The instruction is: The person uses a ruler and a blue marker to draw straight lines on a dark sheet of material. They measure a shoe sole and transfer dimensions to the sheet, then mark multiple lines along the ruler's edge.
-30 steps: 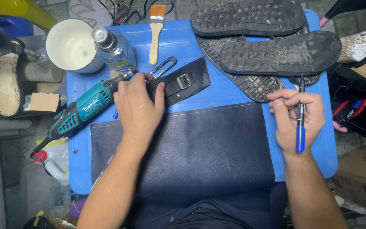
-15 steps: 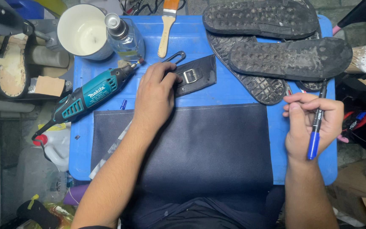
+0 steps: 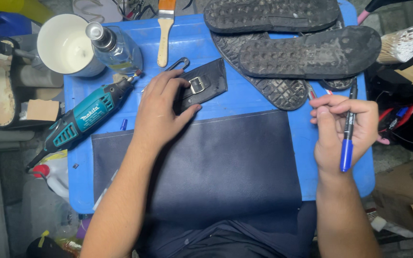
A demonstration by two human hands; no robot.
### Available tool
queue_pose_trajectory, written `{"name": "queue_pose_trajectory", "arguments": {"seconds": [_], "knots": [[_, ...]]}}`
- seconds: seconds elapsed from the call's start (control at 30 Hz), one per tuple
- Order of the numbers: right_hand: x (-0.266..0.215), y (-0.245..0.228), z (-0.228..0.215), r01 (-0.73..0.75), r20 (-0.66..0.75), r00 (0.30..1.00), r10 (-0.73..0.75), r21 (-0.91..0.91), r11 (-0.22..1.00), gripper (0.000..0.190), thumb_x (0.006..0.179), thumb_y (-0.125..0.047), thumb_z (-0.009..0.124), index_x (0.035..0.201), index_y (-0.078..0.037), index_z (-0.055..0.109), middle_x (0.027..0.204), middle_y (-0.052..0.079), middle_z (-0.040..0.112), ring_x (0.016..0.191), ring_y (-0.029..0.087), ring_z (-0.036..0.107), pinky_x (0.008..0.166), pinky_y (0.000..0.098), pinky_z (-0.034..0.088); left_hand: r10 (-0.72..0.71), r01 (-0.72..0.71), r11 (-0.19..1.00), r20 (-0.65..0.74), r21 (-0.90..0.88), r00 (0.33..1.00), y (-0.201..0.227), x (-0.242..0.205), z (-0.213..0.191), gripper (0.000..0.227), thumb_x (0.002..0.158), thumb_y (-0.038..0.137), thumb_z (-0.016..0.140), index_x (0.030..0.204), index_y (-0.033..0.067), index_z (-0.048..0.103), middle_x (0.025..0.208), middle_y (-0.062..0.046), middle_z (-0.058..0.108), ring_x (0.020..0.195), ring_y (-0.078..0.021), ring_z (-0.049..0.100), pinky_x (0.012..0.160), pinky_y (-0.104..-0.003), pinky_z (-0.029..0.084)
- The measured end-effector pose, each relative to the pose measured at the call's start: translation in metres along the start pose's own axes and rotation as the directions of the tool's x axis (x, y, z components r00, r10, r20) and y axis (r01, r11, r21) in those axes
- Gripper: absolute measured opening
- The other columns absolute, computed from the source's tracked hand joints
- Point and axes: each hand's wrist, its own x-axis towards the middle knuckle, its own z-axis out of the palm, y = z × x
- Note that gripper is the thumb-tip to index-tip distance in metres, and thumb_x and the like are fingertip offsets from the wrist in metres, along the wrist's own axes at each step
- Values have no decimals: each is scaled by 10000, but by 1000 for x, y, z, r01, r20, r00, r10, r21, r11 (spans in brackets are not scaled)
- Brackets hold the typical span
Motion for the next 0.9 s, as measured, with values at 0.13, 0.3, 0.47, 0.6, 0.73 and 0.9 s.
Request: {"name": "queue_pose_trajectory", "arguments": {"seconds": [0.13,0.3,0.47,0.6,0.73,0.9], "knots": [[0,-3,1,10,69,998,-8,-38,999,212,1124,119,619,1163,9,442,1091,253,687,864,159,667,805,247,587,19,-18,999,-53,33,998,-2,-1,-5,497,758,250,887,1163,59,671,1354,-133,630,1232,-361,596,1024,-475,476],[-3,6,-1,-2,140,990,5,-19,1000,224,1139,119,647,1197,22,454,1121,275,693,854,167,671,833,258,597,105,-111,993,-122,-38,987,-2,-1,-17,502,787,273,865,1193,62,658,1331,-120,651,1218,-338,623,1035,-454,500],[-3,11,-2,20,248,969,-16,-13,1000,209,1116,87,642,1184,28,453,1138,276,660,868,184,668,837,279,610,185,-191,980,-119,-50,976,5,-2,-42,477,809,281,877,1183,80,659,1349,-105,663,1229,-326,639,1057,-431,512],[-3,10,1,41,289,957,-22,-60,997,194,1109,85,631,1166,35,452,1176,296,674,901,193,684,849,289,616,163,-144,984,-187,107,969,5,-23,-81,461,838,289,885,1175,73,657,1357,-105,649,1230,-319,631,1041,-423,505],[1,-1,12,64,344,939,-28,-94,994,217,1063,99,633,1176,32,460,1182,294,666,914,197,713,824,293,617,107,0,932,-274,364,956,-8,-60,-131,410,860,288,870,1134,69,657,1343,-95,655,1283,-316,575,1106,-445,421],[2,-32,46,238,541,835,-102,-187,953,214,968,75,674,1117,5,538,1151,250,701,935,228,726,866,330,591,2,192,864,-384,466,923,-35,-110,-164,379,823,249,864,1095,66,673,1290,-96,691,1286,-329,562,1128,-487,383]]}}
